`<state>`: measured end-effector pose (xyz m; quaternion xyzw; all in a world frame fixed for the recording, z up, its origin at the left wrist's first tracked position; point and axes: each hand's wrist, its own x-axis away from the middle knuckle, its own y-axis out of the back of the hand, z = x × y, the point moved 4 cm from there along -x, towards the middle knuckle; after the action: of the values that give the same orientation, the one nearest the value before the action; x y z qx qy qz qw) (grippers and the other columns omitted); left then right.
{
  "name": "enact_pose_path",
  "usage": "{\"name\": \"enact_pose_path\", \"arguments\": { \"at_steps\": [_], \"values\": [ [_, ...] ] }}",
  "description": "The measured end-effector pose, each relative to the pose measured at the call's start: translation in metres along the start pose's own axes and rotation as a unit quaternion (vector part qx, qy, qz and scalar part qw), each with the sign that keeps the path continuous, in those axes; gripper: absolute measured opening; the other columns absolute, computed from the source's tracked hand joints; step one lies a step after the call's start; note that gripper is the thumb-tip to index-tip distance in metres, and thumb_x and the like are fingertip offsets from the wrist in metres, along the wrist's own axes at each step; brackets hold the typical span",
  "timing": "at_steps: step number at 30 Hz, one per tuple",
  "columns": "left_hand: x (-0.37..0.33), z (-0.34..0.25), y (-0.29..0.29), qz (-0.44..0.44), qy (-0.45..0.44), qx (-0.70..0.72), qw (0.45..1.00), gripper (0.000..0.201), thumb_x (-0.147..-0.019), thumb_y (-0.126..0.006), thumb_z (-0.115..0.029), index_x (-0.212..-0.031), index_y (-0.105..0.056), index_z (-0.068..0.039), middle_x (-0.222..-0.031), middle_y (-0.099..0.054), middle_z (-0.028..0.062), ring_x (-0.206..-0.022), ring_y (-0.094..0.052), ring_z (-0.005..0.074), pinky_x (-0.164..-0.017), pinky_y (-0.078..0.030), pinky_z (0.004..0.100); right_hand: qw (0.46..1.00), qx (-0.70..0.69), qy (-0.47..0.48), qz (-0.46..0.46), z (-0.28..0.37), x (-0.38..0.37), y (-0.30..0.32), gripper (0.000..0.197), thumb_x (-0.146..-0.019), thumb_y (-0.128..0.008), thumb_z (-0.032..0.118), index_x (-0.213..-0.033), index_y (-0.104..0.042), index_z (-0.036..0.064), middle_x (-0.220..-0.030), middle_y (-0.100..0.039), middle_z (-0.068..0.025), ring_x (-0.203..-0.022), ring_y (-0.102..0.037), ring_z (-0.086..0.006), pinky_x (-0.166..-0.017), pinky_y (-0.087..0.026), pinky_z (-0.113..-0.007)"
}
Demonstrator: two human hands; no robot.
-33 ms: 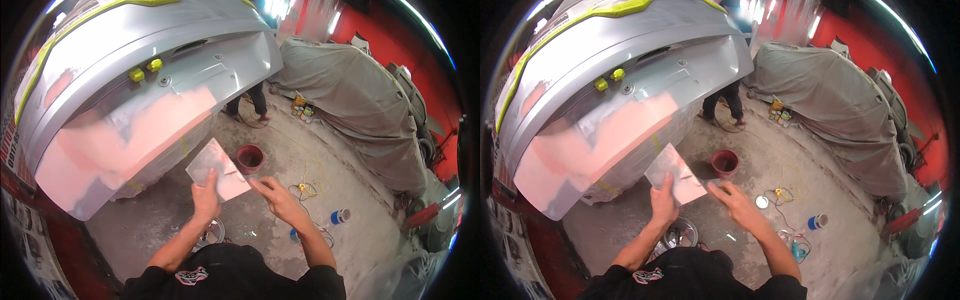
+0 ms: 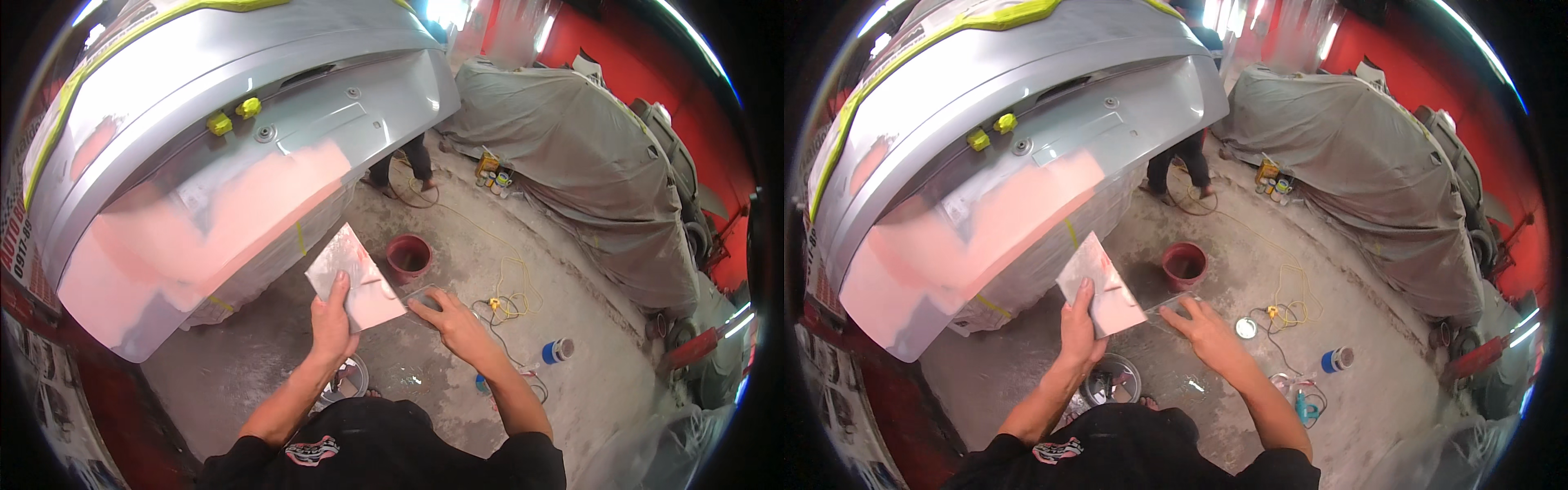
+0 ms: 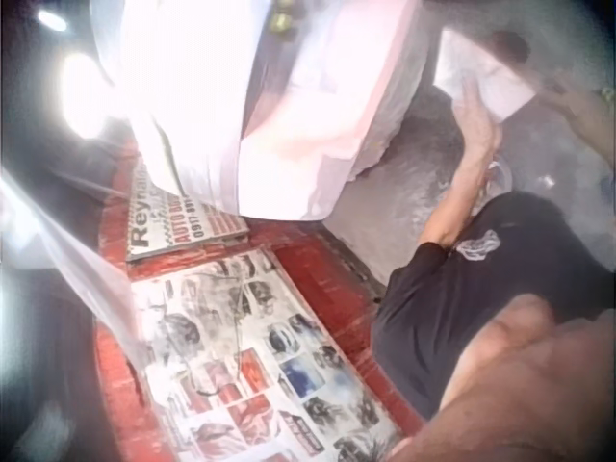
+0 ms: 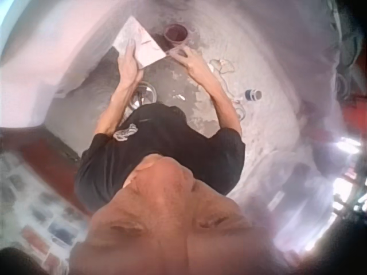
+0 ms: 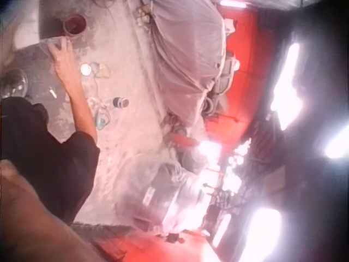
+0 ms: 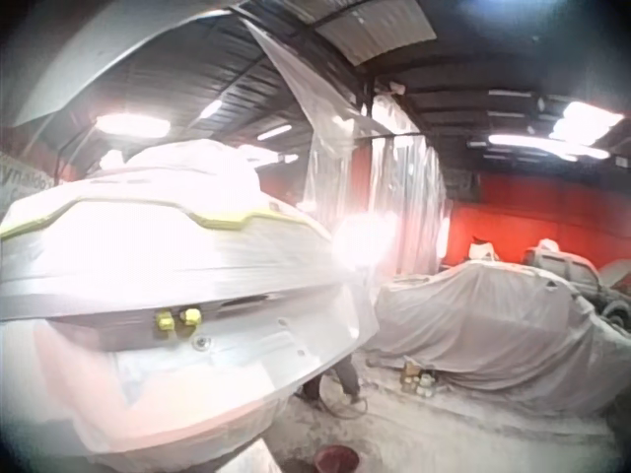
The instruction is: The person sands a pink primer patch on a silver car bumper using a sanding block. The person repeatedly rubs the sanding block over the surface to smooth it. Another person is visible in the background working on a different part of the vehicle.
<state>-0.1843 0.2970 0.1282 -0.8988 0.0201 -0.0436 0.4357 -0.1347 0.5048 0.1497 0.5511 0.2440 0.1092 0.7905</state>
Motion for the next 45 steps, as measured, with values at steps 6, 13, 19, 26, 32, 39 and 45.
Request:
{"name": "enact_pose_path", "arguments": {
  "at_steps": [6,13,19,26,32,39,45],
  "values": [
    [-0.007,0.035,0.019,-0.011,0.244,-0.028,0.969,0.034,-0.101,-0.061,-0.028,-0.126,-0.061,-0.005,-0.110,-0.072,0.0117,-0.090,-0.072,0.0225,-0.079,-0.060,0.0361,0.914,-0.361,-0.049,-0.177,0.018,-0.002,0.028,0.054,-0.087,-0.049,-0.016,-0.132,-0.065,0.0088,-0.123,-0.066,-0.0183,-0.115,-0.065,-0.0329,-0.098,-0.049,-0.035],
    [0.003,0.011,0.008,0.092,0.023,-0.434,0.896,0.044,-0.106,-0.054,-0.037,-0.104,-0.070,0.004,-0.090,-0.069,0.0008,-0.076,-0.057,0.0061,-0.065,-0.049,0.0289,0.988,0.100,0.052,-0.110,0.019,-0.018,0.029,0.060,-0.081,-0.059,0.000,-0.139,-0.060,0.0171,-0.135,-0.059,-0.0143,-0.125,-0.056,-0.0365,-0.106,-0.042,-0.054],
    [0.007,-0.020,0.007,-0.041,-0.050,-0.413,0.909,0.048,-0.106,-0.051,-0.039,-0.095,-0.071,0.004,-0.079,-0.068,0.0034,-0.074,-0.058,0.0091,-0.067,-0.049,0.0323,0.985,0.004,0.154,0.072,0.049,0.000,0.002,0.069,-0.071,-0.068,0.002,-0.138,-0.061,0.0193,-0.139,-0.058,-0.0116,-0.129,-0.054,-0.0360,-0.111,-0.038,-0.056],
    [-0.001,-0.015,0.001,0.022,0.095,0.117,0.988,0.038,-0.106,-0.054,-0.034,-0.124,-0.064,-0.002,-0.110,-0.070,0.0080,-0.095,-0.070,0.0176,-0.085,-0.057,0.0351,0.897,-0.362,0.218,-0.129,0.063,-0.028,0.046,0.070,-0.071,-0.065,-0.007,-0.138,-0.061,0.0132,-0.148,-0.051,-0.0144,-0.144,-0.042,-0.0377,-0.117,-0.032,-0.055],
    [0.004,-0.022,0.000,0.054,0.009,0.066,0.996,0.032,-0.103,-0.062,-0.025,-0.127,-0.061,-0.004,-0.115,-0.069,0.0064,-0.097,-0.069,0.0162,-0.086,-0.058,0.0352,0.988,-0.060,0.132,-0.051,0.060,-0.050,0.045,0.075,-0.073,-0.058,-0.012,-0.143,-0.056,0.0126,-0.152,-0.046,-0.0157,-0.141,-0.042,-0.0440,-0.112,-0.033,-0.065],
    [0.018,-0.062,0.004,-0.026,-0.180,-0.189,0.965,0.032,-0.105,-0.058,-0.027,-0.105,-0.068,0.003,-0.094,-0.069,0.0027,-0.085,-0.060,0.0071,-0.071,-0.049,0.0267,0.986,0.109,0.088,-0.092,0.065,-0.041,0.057,0.068,-0.079,-0.058,-0.006,-0.144,-0.054,0.0122,-0.149,-0.049,-0.0158,-0.134,-0.049,-0.0442,-0.104,-0.040,-0.065],
    [0.026,-0.067,0.014,-0.077,-0.196,-0.248,0.946,0.029,-0.105,-0.059,-0.024,-0.104,-0.069,0.004,-0.096,-0.070,0.0022,-0.087,-0.060,0.0072,-0.075,-0.049,0.0261,0.969,0.149,0.193,-0.033,0.085,-0.063,0.022,0.063,-0.082,-0.062,0.007,-0.144,-0.055,0.0144,-0.146,-0.052,-0.0149,-0.131,-0.050,-0.0446,-0.101,-0.040,-0.065]
  ]
}}
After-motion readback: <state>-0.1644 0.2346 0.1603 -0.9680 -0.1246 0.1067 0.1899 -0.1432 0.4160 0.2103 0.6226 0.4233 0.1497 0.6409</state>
